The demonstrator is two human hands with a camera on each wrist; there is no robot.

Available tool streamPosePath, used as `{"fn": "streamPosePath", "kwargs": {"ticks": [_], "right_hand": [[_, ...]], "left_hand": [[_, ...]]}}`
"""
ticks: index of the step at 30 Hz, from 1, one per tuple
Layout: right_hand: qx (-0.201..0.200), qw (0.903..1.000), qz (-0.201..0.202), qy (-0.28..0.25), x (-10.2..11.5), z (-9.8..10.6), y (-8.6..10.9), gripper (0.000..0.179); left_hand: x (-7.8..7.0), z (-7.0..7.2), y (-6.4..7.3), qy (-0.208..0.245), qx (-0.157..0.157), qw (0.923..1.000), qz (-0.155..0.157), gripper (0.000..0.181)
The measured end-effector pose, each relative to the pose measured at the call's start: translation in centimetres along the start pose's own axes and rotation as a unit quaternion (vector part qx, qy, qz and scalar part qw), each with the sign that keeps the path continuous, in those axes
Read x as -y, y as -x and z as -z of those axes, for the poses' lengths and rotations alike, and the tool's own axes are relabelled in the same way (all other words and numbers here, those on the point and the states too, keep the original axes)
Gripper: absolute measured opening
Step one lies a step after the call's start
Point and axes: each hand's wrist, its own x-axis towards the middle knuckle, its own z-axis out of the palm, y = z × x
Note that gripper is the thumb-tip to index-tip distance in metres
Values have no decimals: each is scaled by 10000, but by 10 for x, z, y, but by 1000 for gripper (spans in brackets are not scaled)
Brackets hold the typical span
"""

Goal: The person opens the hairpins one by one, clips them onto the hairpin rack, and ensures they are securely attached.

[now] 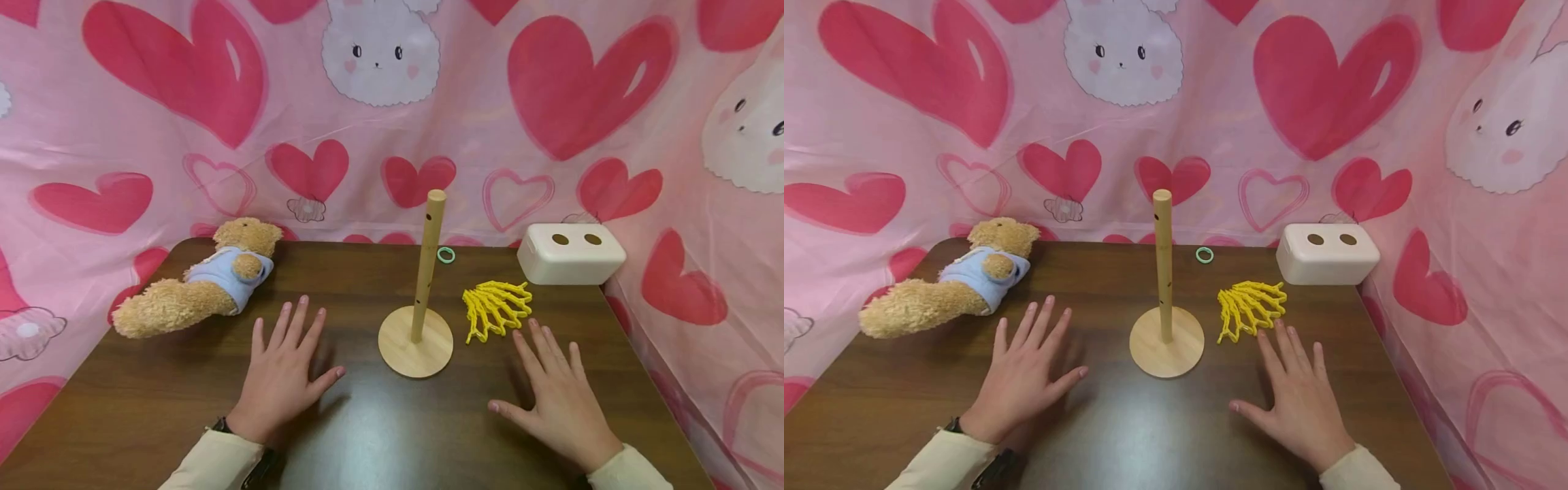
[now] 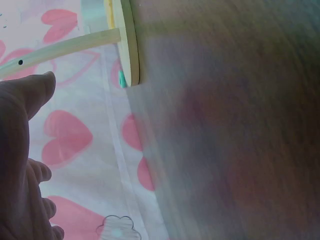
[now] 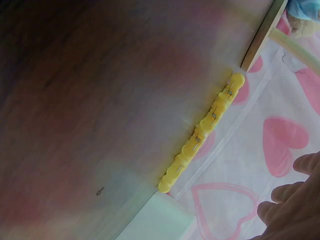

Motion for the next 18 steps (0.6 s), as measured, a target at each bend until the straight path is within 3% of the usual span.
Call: {"fn": "streamPosePath", "kwargs": {"ticks": [18], "right_hand": [[156, 9981, -325, -502, 5, 1, -8, 113]], "left_hand": [[-7, -2, 0, 71, 95, 9999, 58, 100]]}}
